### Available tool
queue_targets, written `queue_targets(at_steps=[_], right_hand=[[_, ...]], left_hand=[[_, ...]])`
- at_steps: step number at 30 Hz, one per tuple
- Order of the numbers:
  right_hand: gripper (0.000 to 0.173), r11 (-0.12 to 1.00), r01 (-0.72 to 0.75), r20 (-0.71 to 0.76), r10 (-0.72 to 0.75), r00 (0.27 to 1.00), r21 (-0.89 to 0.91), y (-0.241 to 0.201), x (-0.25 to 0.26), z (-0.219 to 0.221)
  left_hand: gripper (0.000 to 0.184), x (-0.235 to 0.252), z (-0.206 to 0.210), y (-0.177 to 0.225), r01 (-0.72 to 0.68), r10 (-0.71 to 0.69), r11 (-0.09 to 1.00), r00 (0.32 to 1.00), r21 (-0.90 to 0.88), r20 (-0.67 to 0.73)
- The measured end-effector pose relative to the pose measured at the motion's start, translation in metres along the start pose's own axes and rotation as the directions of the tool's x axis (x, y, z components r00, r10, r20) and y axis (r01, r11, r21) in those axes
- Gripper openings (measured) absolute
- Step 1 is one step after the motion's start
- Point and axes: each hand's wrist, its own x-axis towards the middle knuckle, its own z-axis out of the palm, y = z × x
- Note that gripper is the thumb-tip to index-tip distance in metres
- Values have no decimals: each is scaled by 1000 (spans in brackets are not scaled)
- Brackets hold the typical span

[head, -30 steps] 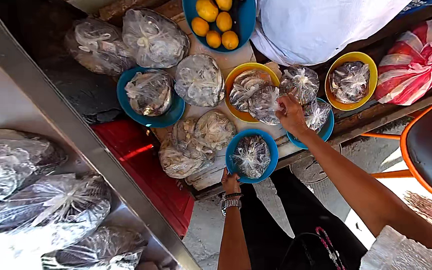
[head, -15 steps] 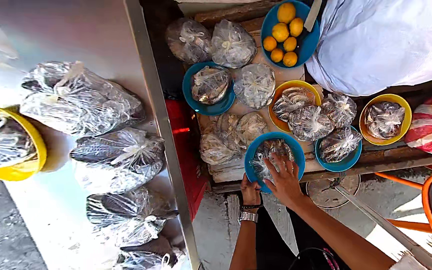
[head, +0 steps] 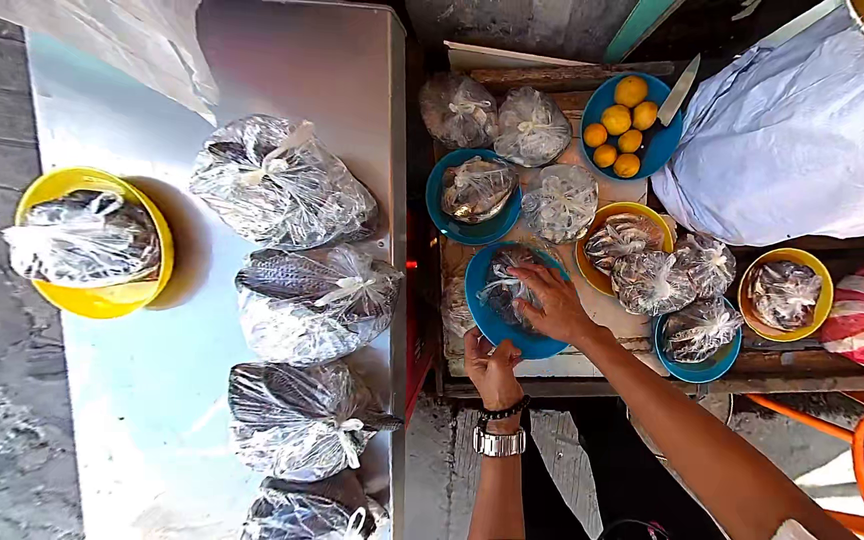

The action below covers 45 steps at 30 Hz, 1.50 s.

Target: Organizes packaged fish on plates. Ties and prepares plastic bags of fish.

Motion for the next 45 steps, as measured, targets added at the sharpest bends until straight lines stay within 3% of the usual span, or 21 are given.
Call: queue_targets(at_steps=[5, 7, 9, 13, 19, 22, 25, 31, 36, 39, 45], right_hand=[[48, 1000, -12, 35, 11, 999, 10, -8, 20, -3], [44, 997, -6, -8, 5, 1000, -80, -21, 13, 2], [39, 977, 49, -147, -81, 986, -207, -40, -5, 11], [25, 903, 214, -407, -366, 837, -371, -82, -54, 26], [22, 883, 393, -442, -469, 765, -257, -132, -77, 26], [25, 874, 419, -341, -483, 806, -247, -151, -75, 22], [38, 888, 427, -202, -455, 867, -170, -169, -80, 6], [40, 955, 218, -435, -287, 853, -203, -164, -76, -22], [54, 940, 219, -387, -311, 868, -262, -176, -76, -10], [54, 923, 229, -349, -335, 875, -309, -188, -68, 7], [59, 944, 226, -226, -281, 933, -240, -204, -55, 21]], left_hand=[[43, 16, -6, 14, -4, 4, 1000, 1000, 9, 15], [45, 23, -18, 7, 25, -24, 999, 1000, -43, 8], [51, 27, -33, -3, 40, -39, 993, 999, -115, 6], [68, 17, -64, -15, 1, 13, 964, 999, -268, 49], [54, 8, -78, 8, -59, 141, 898, 977, -436, 159], [57, 12, -84, 25, -46, 120, 904, 982, -425, 149], [68, 14, -99, 35, -43, 113, 882, 986, -469, 121], [71, 5, -126, 63, -54, 124, 813, 989, -580, 81], [68, -6, -152, 85, -128, 222, 788, 971, -602, 84], [66, -12, -164, 88, -178, 258, 798, 964, -576, 60], [62, -14, -188, 78, -259, 346, 762, 938, -594, 35]])
